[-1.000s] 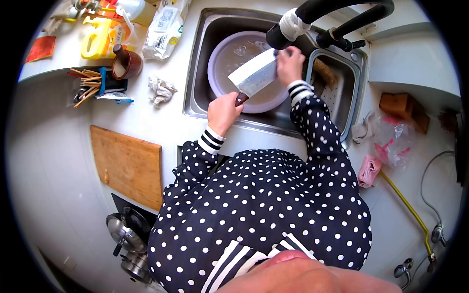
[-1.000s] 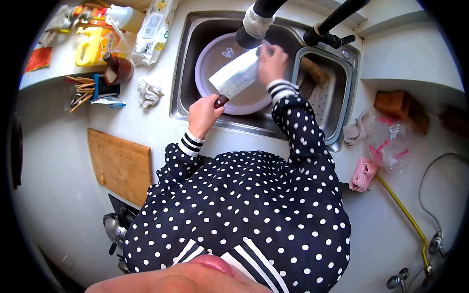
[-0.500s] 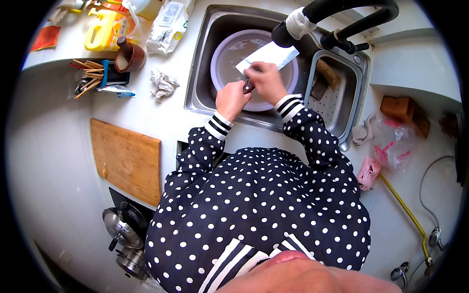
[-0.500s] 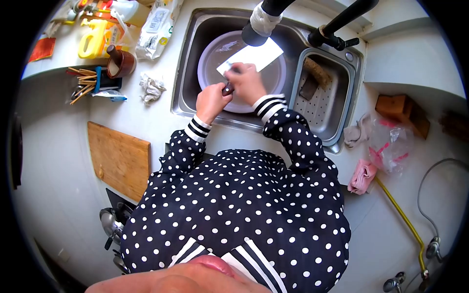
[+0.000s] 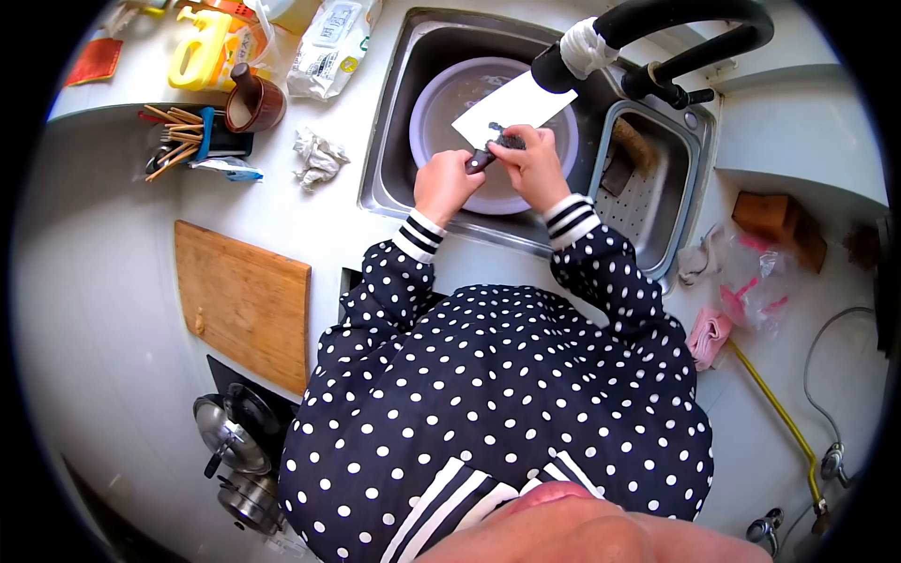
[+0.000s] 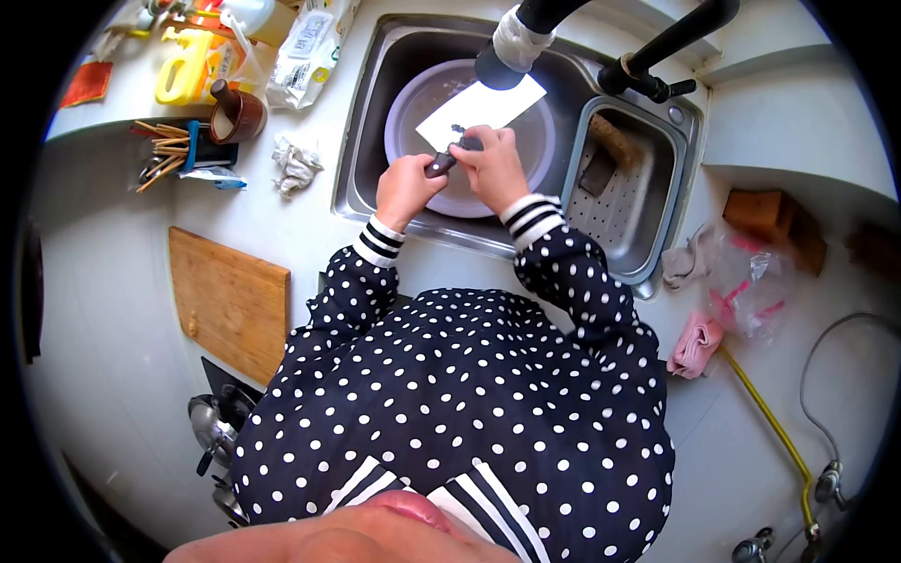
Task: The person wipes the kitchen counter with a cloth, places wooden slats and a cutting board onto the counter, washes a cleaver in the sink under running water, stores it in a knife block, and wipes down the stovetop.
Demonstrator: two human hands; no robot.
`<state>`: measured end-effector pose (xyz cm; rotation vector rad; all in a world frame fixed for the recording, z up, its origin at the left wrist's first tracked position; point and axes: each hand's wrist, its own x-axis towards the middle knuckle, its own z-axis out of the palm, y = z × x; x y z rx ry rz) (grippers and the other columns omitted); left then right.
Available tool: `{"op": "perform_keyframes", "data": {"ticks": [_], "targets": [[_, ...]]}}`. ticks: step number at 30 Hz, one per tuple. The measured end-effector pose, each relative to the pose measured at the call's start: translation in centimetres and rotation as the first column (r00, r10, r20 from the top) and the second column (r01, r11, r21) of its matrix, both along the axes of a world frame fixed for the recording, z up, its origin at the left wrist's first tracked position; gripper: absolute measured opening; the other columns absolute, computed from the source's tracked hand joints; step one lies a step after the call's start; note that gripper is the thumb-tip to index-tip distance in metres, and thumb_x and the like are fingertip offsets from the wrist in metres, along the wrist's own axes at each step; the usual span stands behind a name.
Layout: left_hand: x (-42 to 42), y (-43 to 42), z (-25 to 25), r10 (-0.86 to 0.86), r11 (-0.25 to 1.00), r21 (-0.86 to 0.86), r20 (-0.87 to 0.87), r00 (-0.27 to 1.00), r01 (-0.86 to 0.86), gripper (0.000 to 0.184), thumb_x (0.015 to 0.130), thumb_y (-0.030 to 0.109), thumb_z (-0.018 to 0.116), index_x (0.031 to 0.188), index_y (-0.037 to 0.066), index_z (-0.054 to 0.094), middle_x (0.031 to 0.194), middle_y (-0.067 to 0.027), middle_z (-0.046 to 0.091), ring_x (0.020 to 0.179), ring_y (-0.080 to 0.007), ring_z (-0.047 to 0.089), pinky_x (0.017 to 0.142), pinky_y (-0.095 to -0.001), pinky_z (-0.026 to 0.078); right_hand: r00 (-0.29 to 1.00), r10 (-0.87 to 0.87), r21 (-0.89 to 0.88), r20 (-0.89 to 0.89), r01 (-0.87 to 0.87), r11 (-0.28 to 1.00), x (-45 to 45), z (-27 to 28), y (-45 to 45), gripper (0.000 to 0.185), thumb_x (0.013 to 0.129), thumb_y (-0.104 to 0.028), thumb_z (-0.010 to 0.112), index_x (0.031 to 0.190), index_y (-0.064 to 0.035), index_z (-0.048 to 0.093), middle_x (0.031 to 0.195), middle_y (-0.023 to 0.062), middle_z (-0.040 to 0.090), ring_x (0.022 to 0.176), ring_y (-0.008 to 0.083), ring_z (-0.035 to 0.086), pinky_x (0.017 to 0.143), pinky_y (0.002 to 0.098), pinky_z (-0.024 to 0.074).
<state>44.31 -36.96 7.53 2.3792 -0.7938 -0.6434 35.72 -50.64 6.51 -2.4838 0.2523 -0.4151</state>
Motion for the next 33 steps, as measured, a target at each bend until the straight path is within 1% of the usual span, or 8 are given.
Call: {"op": "perform_keyframes", "data": {"ticks": [7, 14, 17, 19, 25, 28, 31, 33], "targets": [[0.1, -0.4, 0.3, 0.028, 0.998, -0.058, 0.037, 0.999, -0.026, 0.019, 0.067, 0.024, 0.061, 0.073, 0.006, 0.062, 0.069, -0.0153, 0.06, 0.067, -0.0336, 0.058, 0.058, -0.0404, 0.046, 1.0, 0.002, -0.144, 0.015, 0.0, 0.99, 0.2, 1.2, -0.5, 0.019, 0.071, -0.007, 0.06, 0.085, -0.016, 0.068, 0.101, 0.0062, 0.053, 0.092, 0.03, 0.043, 0.08, 0.0352, 0.0394], [-0.2, -1.1, 0.0, 0.021, 0.999, -0.039, 0.101, 0.995, -0.018, 0.019, 0.067, 0.022, 0.06, 0.079, 0.006, 0.062, 0.072, -0.0146, 0.061, 0.069, -0.033, 0.058, 0.059, -0.0398, 0.047, 0.987, 0.003, 0.083, 0.163, -0.017, 0.996, 0.1, 2.2, 1.1, 0.015, 0.068, -0.007, 0.065, 0.081, -0.0121, 0.064, 0.098, 0.0066, 0.055, 0.091, 0.0282, 0.046, 0.079, 0.035, 0.0393], [-1.0, -0.6, 0.9, 0.007, 0.998, -0.065, 0.067, 0.998, -0.002, 0.018, 0.068, 0.021, 0.06, 0.076, 0.005, 0.06, 0.072, -0.0151, 0.06, 0.069, -0.0335, 0.058, 0.059, -0.0405, 0.046, 0.935, -0.288, -0.059, 0.206, 0.305, 0.95, 1.9, 1.1, -1.9, 0.008, 0.066, -0.009, 0.064, 0.073, -0.0135, 0.065, 0.095, 0.0052, 0.057, 0.085, 0.0293, 0.049, 0.072, 0.0362, 0.0421], [-1.0, -0.9, 0.5, 0.028, 0.998, -0.06, 0.084, 0.996, -0.023, 0.017, 0.067, 0.02, 0.061, 0.074, 0.005, 0.06, 0.071, -0.0158, 0.061, 0.07, -0.0333, 0.059, 0.06, -0.0407, 0.047, 0.998, -0.001, 0.106, 0.059, -0.005, 0.994, 1.2, 0.5, -0.4, 0.014, 0.064, -0.008, 0.065, 0.075, -0.0171, 0.068, 0.097, 0.0048, 0.057, 0.087, 0.0283, 0.047, 0.072, 0.0361, 0.0425], [-1.5, -0.6, 0.1, 0.102, 0.987, -0.127, 0.028, 0.994, -0.097, 0.023, 0.068, 0.019, 0.063, 0.084, 0.004, 0.056, 0.072, -0.0163, 0.061, 0.069, -0.0334, 0.059, 0.06, -0.0426, 0.047, 0.975, -0.201, -0.003, 0.096, 0.203, 0.979, 0.8, 0.9, -1.5, 0.015, 0.066, -0.007, 0.065, 0.079, -0.0155, 0.068, 0.099, 0.0043, 0.055, 0.088, 0.0273, 0.047, 0.076, 0.0352, 0.0409], [-1.0, -0.8, -0.1, 0.129, 0.986, -0.113, 0.031, 0.991, -0.125, 0.024, 0.068, 0.019, 0.064, 0.084, 0.004, 0.054, 0.073, -0.0166, 0.061, 0.07, -0.0338, 0.06, 0.06, -0.0419, 0.047, 0.987, 0.024, 0.102, 0.157, -0.04, 0.994, -0.1, 1.3, 1.4, 0.015, 0.066, -0.009, 0.066, 0.08, -0.0158, 0.069, 0.099, 0.0051, 0.055, 0.087, 0.0271, 0.047, 0.077, 0.0354, 0.041], [-1.1, -0.5, 0.1, 0.097, 0.988, -0.124, 0.022, 0.995, -0.094, 0.023, 0.068, 0.018, 0.063, 0.083, 0.003, 0.054, 0.073, -0.0177, 0.061, 0.071, -0.0347, 0.059, 0.061, -0.0421, 0.047, 0.964, -0.241, -0.031, 0.114, 0.245, 0.969, 1.6, 0.6, -1.1, 0.016, 0.066, -0.008, 0.064, 0.079, -0.017, 0.068, 0.096, 0.0053, 0.056, 0.085, 0.0276, 0.048, 0.075, 0.0355, 0.0416], [-1.1, -0.7, -0.5, 0.063, 0.982, -0.175, -0.022, 0.998, -0.066, 0.021, 0.068, 0.016, 0.063, 0.082, 0.002, 0.055, 0.074, -0.0183, 0.061, 0.072, -0.0356, 0.059, 0.062, -0.0424, 0.047, 0.985, 0.007, 0.053, 0.173, -0.017, 0.998, 1.3, 1.1, 1.5, 0.016, 0.066, -0.008, 0.062, 0.077, -0.0179, 0.068, 0.093, 0.0043, 0.057, 0.082, 0.0282, 0.05, 0.072, 0.0364, 0.0414]]}}
